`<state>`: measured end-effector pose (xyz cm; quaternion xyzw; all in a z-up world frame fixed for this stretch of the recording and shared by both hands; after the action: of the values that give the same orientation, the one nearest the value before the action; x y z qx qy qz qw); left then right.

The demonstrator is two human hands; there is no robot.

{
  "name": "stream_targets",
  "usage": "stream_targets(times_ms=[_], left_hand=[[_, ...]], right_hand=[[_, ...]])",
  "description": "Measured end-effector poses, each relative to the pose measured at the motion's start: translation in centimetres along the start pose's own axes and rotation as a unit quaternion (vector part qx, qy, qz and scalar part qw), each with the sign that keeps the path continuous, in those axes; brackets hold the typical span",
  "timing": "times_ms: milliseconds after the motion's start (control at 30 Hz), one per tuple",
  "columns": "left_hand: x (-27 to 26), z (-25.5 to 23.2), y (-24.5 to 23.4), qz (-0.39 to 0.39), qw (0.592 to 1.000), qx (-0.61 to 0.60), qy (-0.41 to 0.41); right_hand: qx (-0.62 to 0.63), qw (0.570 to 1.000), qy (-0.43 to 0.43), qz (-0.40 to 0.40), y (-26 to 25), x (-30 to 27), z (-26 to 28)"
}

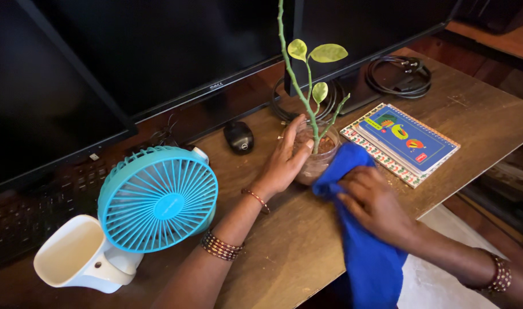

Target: The person wipes a white mug with a blue cloth, then wipes a glass vase containing a plant, and finally wipes the screen of a computer monitor. The person uses a blue cloth throughout the cleaning process.

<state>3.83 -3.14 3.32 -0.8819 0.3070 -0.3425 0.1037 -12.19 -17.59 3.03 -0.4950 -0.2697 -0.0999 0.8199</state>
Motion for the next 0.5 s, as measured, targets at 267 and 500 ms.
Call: stream_targets(times_ms=[267, 500], left_hand=[[0.1, -0.3, 0.0, 0.002, 1.000, -0.007, -0.006], [0.3, 0.0, 0.2, 0.000, 0.999, -0.025, -0.024]], right_hand=[[0.150, 0.964, 0.218, -0.020, 1.3, 0.6, -7.0], [0.306, 0.915, 0.259, -0.049, 2.8, 3.9, -11.3]])
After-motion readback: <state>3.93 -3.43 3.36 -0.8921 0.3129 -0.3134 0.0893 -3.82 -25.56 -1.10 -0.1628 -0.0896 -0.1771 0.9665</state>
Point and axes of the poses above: each hand's wrist, its own x-axis towards the middle knuckle, its own y-axis out of the palm, z = x × y, the point moved 5 cm from there along x, towards the middle knuckle, and after that the axes turned 6 degrees about y, right-handed, at the moved point
